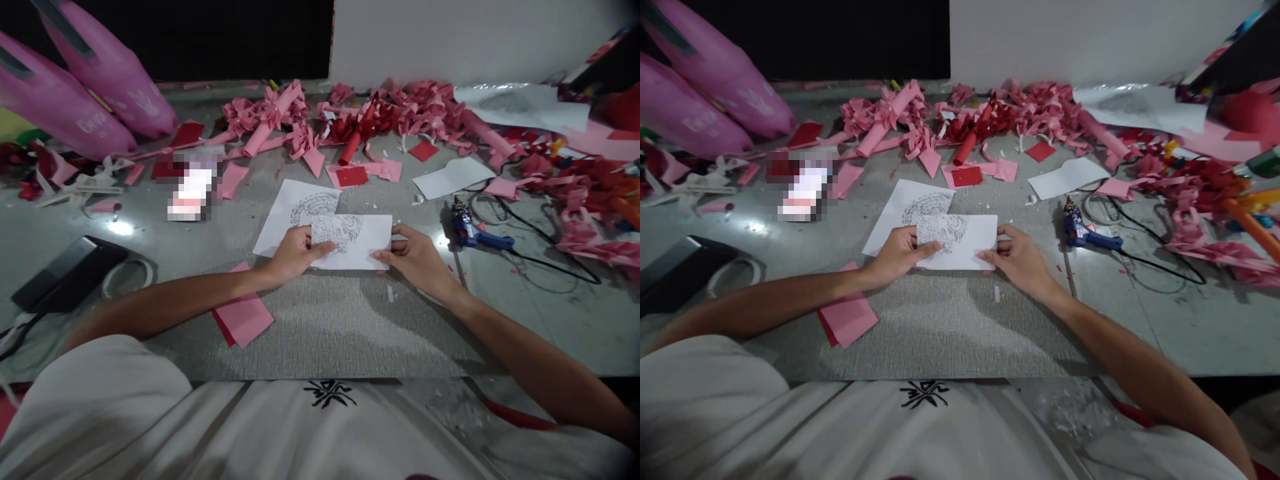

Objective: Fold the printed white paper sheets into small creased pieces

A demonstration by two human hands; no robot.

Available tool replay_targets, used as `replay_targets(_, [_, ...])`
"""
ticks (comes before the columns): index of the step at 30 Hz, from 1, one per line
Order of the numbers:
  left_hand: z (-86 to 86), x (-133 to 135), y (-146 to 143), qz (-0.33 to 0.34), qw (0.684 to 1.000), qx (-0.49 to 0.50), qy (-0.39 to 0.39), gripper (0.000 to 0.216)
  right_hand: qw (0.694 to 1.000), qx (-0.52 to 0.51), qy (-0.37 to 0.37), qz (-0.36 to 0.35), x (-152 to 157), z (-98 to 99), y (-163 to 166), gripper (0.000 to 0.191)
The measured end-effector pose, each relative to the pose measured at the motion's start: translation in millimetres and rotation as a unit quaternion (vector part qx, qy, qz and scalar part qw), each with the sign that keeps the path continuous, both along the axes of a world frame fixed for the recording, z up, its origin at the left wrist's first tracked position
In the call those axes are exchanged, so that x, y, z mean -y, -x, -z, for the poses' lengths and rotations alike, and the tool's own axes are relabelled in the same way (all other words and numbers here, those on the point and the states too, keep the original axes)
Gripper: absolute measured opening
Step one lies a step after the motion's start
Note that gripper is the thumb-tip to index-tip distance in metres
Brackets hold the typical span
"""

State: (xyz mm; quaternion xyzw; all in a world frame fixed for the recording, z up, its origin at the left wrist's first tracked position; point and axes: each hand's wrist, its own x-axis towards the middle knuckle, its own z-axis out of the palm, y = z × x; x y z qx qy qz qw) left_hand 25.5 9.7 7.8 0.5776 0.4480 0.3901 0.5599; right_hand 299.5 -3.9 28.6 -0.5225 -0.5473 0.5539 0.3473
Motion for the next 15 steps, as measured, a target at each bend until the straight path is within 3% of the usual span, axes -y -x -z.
replay_targets(7, [5.8, -2, 4, 0.006, 1.0, -0.006, 0.015, 0.045, 1.0, 0.017, 0.004, -0.004, -3, 1.4, -3, 0.063])
replay_targets(15, [-5.5, -2, 6, 0.052, 0.996, 0.027, 0.063, 0.058, 0.999, 0.047, -0.022, 0.016, -7, 3.8, -12, 0.063])
